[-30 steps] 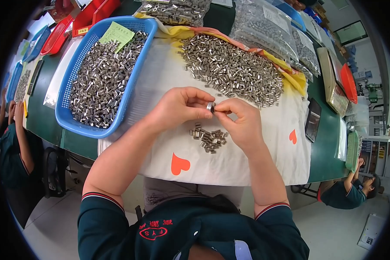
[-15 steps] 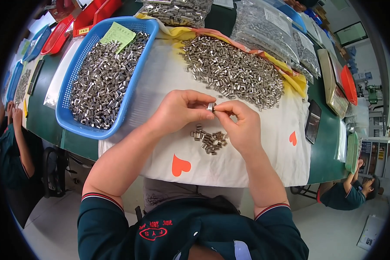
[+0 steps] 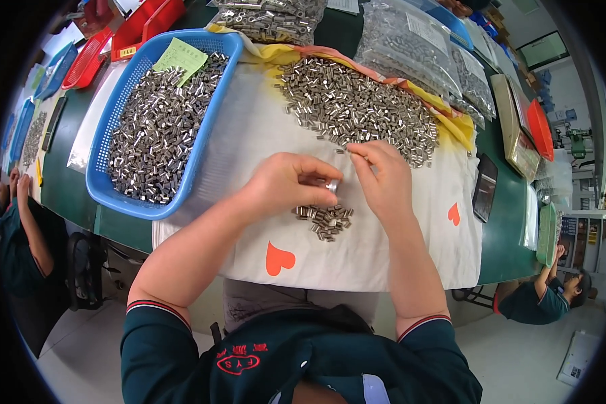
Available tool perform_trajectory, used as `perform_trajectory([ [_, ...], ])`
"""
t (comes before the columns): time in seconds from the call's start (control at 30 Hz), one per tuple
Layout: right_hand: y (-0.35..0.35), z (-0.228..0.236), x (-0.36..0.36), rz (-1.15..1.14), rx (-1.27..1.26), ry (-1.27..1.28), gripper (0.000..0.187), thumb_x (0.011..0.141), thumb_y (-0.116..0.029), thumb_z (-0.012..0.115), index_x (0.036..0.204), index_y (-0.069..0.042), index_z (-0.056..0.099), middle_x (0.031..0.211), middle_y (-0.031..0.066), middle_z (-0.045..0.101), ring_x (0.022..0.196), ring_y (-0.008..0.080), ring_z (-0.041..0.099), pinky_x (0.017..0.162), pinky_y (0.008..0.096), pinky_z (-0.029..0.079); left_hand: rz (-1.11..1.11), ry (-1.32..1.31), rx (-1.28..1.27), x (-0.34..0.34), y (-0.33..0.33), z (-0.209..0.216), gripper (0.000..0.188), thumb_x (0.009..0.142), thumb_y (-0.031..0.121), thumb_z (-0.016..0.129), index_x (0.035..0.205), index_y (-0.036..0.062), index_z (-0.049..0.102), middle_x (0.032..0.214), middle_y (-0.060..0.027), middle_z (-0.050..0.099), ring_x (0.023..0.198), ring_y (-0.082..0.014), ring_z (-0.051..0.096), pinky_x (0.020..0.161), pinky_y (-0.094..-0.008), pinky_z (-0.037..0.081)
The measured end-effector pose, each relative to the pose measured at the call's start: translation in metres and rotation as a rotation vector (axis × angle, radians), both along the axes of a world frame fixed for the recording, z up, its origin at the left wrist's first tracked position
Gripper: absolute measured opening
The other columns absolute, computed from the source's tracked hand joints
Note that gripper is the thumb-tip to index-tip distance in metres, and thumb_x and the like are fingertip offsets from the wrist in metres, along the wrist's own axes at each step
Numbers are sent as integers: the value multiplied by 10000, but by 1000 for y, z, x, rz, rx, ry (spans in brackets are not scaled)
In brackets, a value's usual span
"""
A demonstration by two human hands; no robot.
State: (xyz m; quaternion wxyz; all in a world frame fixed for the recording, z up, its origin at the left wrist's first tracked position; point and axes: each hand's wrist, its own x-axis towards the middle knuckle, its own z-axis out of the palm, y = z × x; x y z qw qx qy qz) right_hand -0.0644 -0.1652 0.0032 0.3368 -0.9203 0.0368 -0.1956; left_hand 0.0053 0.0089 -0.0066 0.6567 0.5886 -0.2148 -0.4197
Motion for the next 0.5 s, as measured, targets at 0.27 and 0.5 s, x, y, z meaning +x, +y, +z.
perform_trajectory([
  [0.27,11,-13,11,10,-416,8,104,694,-85,623,796,-82,640,753,60,566,758,232,526,695,357,407,-84,-135,36,2,4,1,325,705,19,696,1015,3,601,883,-32,631,790,-64,561,700,-210,468],
  [0.5,17,13,-7,150,427,79,85,713,10,606,791,-20,621,788,57,598,719,149,567,641,254,447,103,102,-90,9,4,-2,335,750,-17,634,1069,-32,532,891,-68,612,831,-112,591,747,-218,482],
])
